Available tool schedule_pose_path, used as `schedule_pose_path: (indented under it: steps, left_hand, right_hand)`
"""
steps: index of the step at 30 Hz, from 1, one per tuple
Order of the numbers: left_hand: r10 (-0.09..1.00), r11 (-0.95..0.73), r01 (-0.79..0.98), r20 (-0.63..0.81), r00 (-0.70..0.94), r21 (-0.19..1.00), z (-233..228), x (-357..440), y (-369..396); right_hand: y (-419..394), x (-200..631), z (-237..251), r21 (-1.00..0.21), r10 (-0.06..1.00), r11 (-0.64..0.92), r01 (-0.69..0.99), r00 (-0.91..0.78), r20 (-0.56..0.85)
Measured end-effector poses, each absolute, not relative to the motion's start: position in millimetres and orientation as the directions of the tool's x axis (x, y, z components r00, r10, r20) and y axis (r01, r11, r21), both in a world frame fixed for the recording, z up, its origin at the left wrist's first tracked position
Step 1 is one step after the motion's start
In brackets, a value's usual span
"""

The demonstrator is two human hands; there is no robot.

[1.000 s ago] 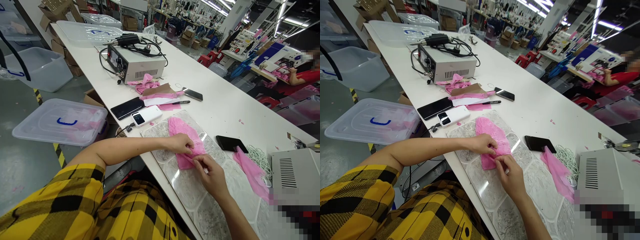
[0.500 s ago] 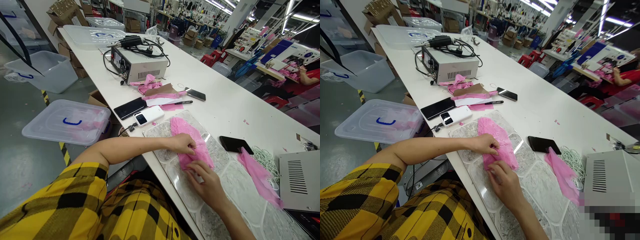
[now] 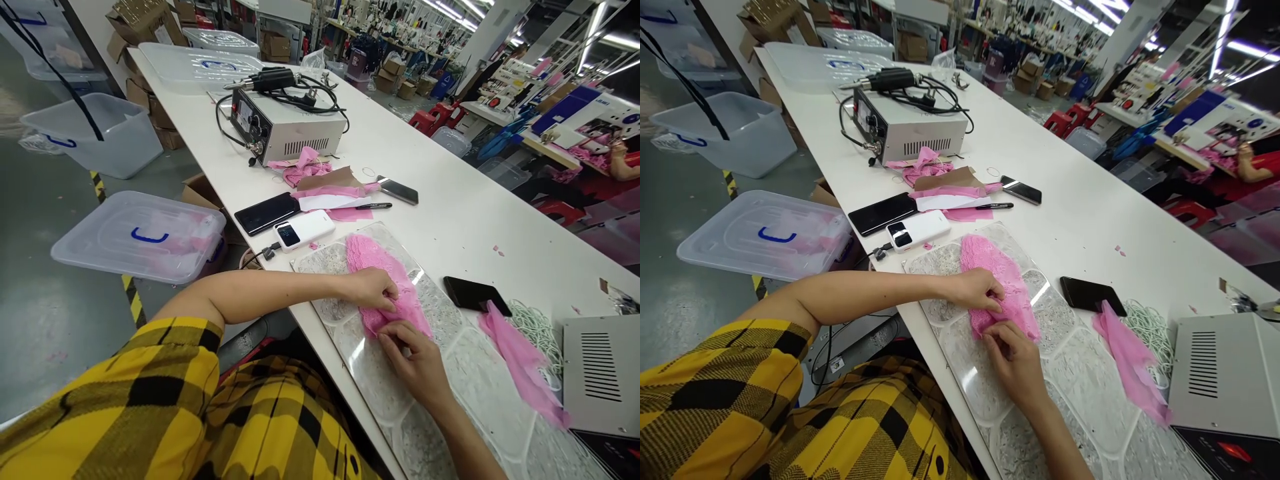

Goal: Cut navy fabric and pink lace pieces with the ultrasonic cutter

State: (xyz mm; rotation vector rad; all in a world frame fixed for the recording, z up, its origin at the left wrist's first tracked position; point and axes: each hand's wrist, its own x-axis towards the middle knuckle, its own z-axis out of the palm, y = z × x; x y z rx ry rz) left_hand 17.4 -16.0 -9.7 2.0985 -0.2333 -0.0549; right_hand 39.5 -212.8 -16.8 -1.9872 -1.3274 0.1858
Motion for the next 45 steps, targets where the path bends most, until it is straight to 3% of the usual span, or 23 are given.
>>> schedule_pose_path:
  steps: [15,27,32,39,45]
  left_hand:
    - [-0.191,-0.496,-0.121,0.028,0.981,0.860,-6.4,17.0,-15.6]
    - [-0.250,-0.470,-0.147,0.029,0.968,0.871,-5.2,16.7,-11.4]
    - [-0.331,-0.460,-0.205,0.047,0.942,0.864,-4.1,11.0,-7.4]
    - [-0.260,-0.491,-0.188,0.062,0.963,0.851,-5.8,10.1,-11.5]
    - [-0.226,-0.493,-0.127,0.014,0.974,0.861,-2.1,14.7,-11.8]
  right_hand:
    - [-213.5,44.2,-9.4,-0.843,0.776,-0.336,0.420,0.630,0.005]
    - [-216.5,58.7,-6.3,-0.882,0.673,-0.360,0.306,0.740,-0.018]
    - [-211.5,60.9,-8.1,-0.880,0.669,-0.337,0.336,0.742,0.027]
    - [-217.1,40.9,-6.3,-0.745,0.732,-0.242,0.622,0.621,0.280]
    - [-210.0,32.3,-26.1,-0.642,0.811,-0.220,0.734,0.504,0.298]
